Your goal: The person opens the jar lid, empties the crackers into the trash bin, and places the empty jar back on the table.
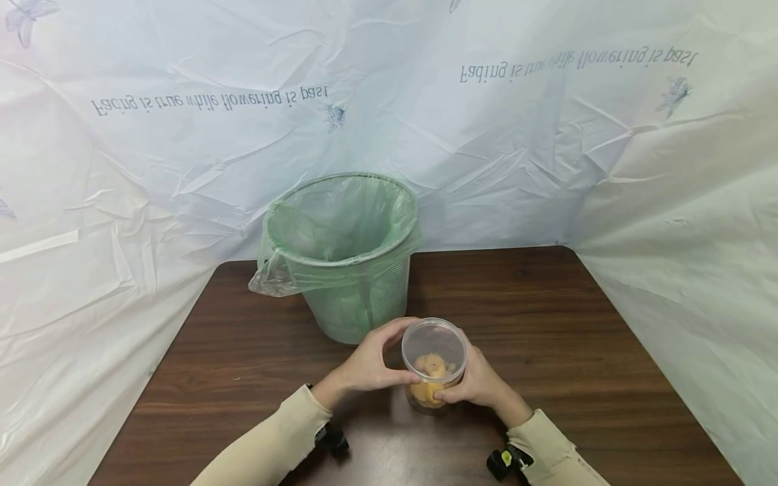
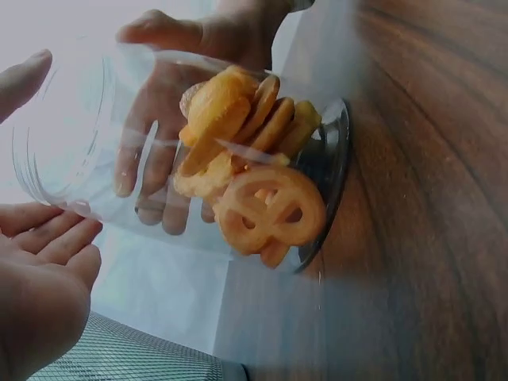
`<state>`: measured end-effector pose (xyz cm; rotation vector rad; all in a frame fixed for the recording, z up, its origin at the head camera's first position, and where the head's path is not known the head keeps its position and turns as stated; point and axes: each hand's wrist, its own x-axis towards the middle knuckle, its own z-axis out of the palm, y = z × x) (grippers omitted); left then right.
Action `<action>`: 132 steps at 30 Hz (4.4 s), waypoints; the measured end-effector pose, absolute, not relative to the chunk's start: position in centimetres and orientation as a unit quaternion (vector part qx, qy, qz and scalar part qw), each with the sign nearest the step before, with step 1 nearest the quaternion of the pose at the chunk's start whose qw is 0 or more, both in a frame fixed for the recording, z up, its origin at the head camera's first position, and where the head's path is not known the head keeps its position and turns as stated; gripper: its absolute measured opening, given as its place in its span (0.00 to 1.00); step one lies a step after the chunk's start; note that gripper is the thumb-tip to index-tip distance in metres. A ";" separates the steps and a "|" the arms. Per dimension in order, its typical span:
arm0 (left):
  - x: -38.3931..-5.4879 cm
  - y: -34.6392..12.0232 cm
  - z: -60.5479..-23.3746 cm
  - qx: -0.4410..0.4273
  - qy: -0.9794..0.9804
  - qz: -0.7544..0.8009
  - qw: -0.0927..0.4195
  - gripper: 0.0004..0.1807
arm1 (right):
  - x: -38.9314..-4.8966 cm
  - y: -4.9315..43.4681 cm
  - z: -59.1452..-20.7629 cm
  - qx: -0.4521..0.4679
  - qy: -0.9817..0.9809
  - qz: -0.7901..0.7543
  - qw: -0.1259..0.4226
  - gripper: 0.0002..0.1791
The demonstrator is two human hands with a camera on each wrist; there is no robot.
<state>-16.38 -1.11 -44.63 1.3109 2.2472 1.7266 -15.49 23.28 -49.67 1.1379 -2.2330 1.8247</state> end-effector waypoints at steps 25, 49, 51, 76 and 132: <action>-13.3 0.2 -44.6 0.301 0.775 0.553 -0.065 0.43 | -15.6 23.5 -49.7 0.378 -0.725 0.575 0.036 0.55; -13.1 0.8 -43.5 0.308 0.789 0.509 -0.152 0.47 | -15.6 23.4 -50.1 0.390 -0.708 0.588 0.030 0.49; -13.1 0.8 -43.4 0.308 0.789 0.509 -0.155 0.47 | -15.6 23.4 -50.1 0.394 -0.707 0.586 0.034 0.50; -11.8 -2.5 -39.6 0.354 0.717 0.581 -0.151 0.44 | -15.5 23.2 -49.6 0.362 -0.735 0.572 0.036 0.57; -12.2 -11.4 -48.1 0.396 0.692 0.604 -0.023 0.43 | -16.0 23.1 -49.9 0.412 -0.667 0.621 0.024 0.57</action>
